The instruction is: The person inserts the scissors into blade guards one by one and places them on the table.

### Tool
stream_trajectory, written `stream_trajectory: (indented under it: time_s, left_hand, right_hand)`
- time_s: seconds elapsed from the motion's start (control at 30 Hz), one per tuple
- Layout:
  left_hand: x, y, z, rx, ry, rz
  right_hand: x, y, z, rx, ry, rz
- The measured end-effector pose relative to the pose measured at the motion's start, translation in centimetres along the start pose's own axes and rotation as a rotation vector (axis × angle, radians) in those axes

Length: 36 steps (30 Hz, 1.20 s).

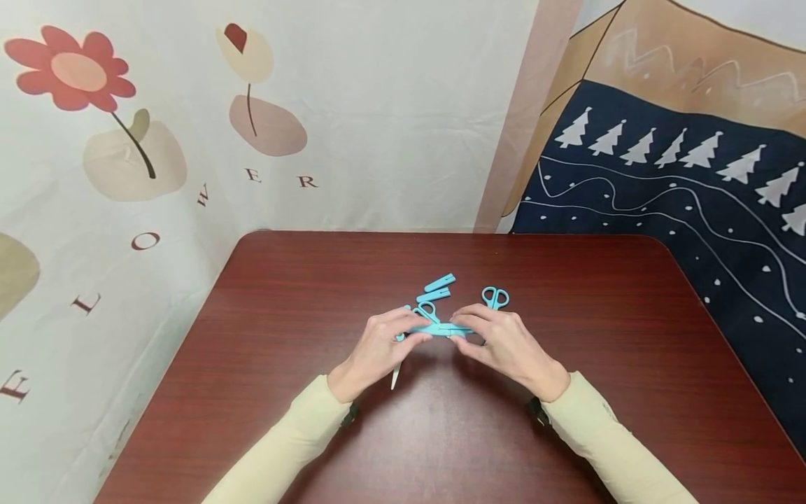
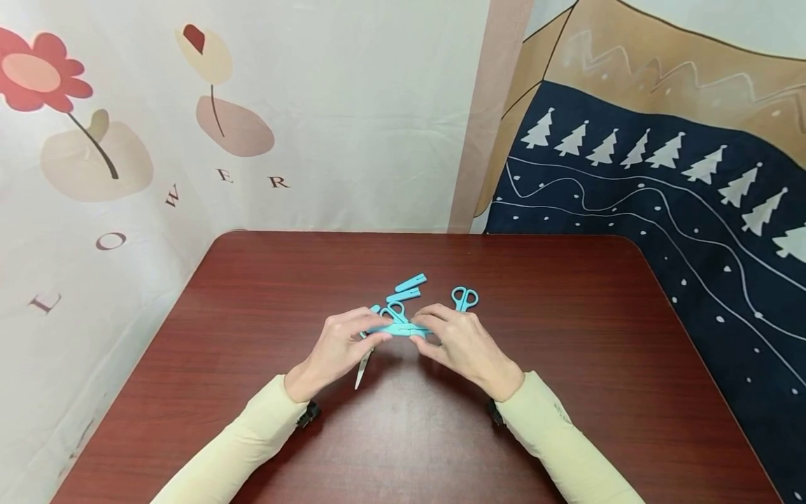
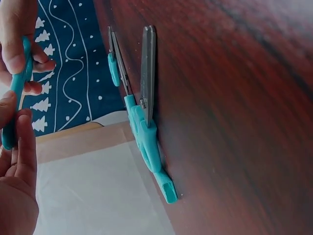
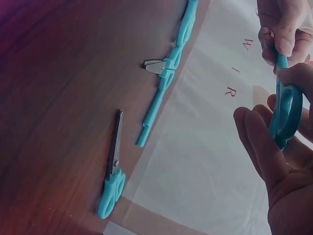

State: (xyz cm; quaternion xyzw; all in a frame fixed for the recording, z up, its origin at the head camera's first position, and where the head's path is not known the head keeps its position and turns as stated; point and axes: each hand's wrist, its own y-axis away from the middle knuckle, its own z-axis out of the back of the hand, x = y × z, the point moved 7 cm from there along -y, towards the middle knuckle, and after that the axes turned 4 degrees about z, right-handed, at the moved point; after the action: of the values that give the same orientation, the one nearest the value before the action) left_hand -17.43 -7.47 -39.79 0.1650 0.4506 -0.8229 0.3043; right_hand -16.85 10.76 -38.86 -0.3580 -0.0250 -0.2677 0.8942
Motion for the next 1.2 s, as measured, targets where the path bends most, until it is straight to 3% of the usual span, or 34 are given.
stream_trajectory:
  time_s: [0.37,0.7,1.0,1.2]
  left_hand:
    - [0.7,0.1,-0.6,0.118,0.001,0.087]
    - [1.0,0.2,-0.7,0.14,0.003,0.115]
    - [0.6,0.0,-0.8,0.154,-0.071,0.088]
    - [0.1,-0.1,-0.8,0.148,-0.165,0.024]
  right_hand:
    - [-0.5,0.6,-0.7,0.035,0.017,-0.062]
    - [-0.6,0.5,-0.9,0.043,0.012,-0.065]
    - [-0.2,0.2,-1.2,0.059,0.01,-0.055]
    - [0.0,0.0,-1.3,0.054,0.031,-0.029]
